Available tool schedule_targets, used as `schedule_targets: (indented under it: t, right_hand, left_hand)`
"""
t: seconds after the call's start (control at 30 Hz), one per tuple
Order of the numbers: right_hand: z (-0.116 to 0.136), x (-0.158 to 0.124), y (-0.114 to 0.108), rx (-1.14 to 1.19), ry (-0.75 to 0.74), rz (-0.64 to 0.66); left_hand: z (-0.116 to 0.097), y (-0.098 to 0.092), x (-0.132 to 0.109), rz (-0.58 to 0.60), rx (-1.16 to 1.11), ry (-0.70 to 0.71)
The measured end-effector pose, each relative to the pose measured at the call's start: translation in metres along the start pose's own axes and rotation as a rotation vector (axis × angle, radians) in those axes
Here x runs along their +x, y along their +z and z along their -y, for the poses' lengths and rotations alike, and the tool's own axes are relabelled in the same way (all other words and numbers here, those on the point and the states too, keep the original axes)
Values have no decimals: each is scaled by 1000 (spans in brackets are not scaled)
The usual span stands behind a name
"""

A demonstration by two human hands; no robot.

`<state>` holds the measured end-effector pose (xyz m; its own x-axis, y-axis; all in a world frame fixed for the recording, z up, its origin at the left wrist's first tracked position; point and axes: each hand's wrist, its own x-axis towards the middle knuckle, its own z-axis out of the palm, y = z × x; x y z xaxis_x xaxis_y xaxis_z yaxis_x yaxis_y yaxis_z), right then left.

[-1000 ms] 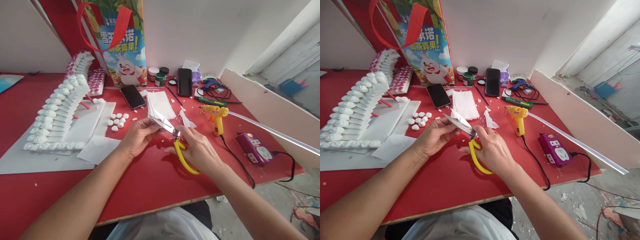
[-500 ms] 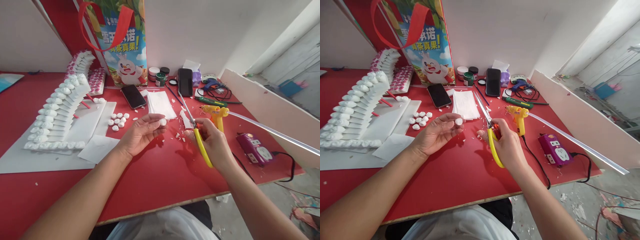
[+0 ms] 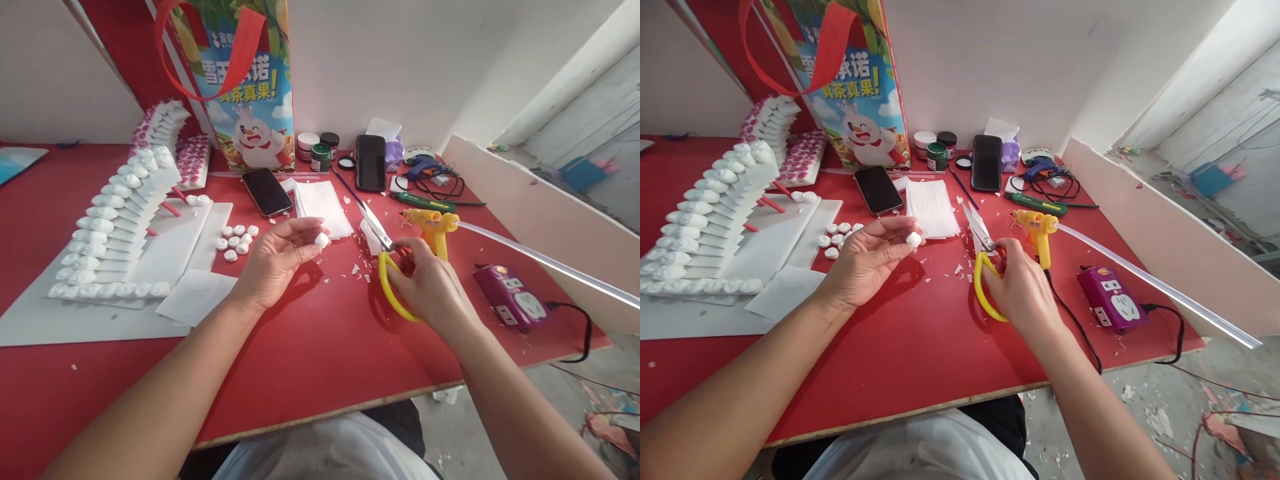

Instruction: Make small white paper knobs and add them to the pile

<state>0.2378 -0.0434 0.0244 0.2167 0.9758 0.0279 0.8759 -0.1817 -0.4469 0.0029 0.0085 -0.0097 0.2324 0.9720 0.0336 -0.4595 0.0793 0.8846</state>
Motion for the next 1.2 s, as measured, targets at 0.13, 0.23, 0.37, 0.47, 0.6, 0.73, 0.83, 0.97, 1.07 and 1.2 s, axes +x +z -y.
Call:
schedule_targets:
  t: [0.13, 0.23, 0.37, 0.47, 0.6, 0.73, 0.83, 0.97, 1.07, 1.2]
  right_hand:
    - [1, -2, 2, -73, 19, 41]
    - [0, -3, 3, -74, 11, 51]
    - [2, 1, 3, -101, -20, 41]
    - [8, 8, 3, -165, -37, 43]
    - [21, 24, 4, -325, -27, 111]
    - [25, 35, 7, -308, -45, 94]
    - [19, 29, 7, -101, -72, 58]
    - [8, 15, 6, 150, -188, 17]
    - [3, 10, 6, 148, -221, 27]
    - [2, 11, 7, 87, -160, 30]
  left_hand:
    - [2, 0, -1, -21, 125, 69]
    - [3, 1, -3, -34, 250, 122]
    - [3, 2, -4, -26, 402, 216]
    - [5, 1, -3, -4, 474, 303]
    - [7, -2, -1, 21, 535, 407]
    - [6, -2, -1, -2, 543, 393]
    - [4, -1, -1, -63, 469, 264]
    - [2, 0, 0, -93, 208, 42]
    - [0, 1, 0, -75, 57, -30]
    - [-3, 3, 1, -38, -5, -49]
